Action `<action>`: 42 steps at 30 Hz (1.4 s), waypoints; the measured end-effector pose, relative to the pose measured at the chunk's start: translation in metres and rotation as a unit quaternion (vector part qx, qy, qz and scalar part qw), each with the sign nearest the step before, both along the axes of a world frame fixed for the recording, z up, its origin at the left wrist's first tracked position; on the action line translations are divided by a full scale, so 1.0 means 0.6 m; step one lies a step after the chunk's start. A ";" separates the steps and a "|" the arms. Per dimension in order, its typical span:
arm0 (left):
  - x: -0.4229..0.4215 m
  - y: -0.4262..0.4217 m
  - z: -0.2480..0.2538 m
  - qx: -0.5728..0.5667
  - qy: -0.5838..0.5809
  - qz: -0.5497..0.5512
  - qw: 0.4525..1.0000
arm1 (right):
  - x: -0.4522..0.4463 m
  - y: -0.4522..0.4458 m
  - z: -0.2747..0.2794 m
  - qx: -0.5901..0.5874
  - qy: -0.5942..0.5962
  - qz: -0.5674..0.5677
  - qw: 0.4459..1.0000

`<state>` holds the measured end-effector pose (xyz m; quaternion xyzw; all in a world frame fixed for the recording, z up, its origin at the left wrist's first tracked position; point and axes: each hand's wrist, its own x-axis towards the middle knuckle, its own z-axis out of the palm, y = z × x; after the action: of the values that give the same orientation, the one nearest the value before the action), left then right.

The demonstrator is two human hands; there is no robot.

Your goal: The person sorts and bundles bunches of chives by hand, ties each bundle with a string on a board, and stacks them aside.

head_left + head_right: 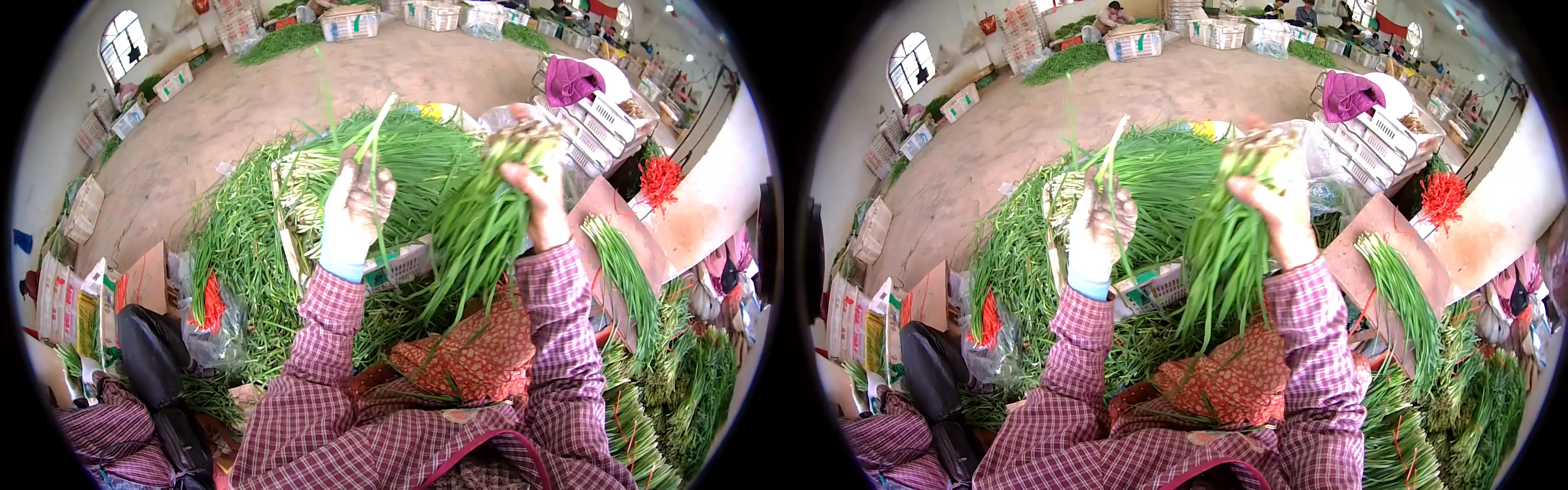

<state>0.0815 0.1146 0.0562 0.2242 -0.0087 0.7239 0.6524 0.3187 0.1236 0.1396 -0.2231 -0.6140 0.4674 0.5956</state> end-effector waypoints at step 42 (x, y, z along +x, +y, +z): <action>-0.081 -0.114 -0.077 -0.210 0.450 0.064 0.866 | 0.071 -0.001 -0.078 -0.185 0.218 0.136 0.948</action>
<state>0.0327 0.0463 0.0102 0.3830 0.4521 0.5694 0.5698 0.3611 0.1233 0.0927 -0.1367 -0.3958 0.6866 0.5943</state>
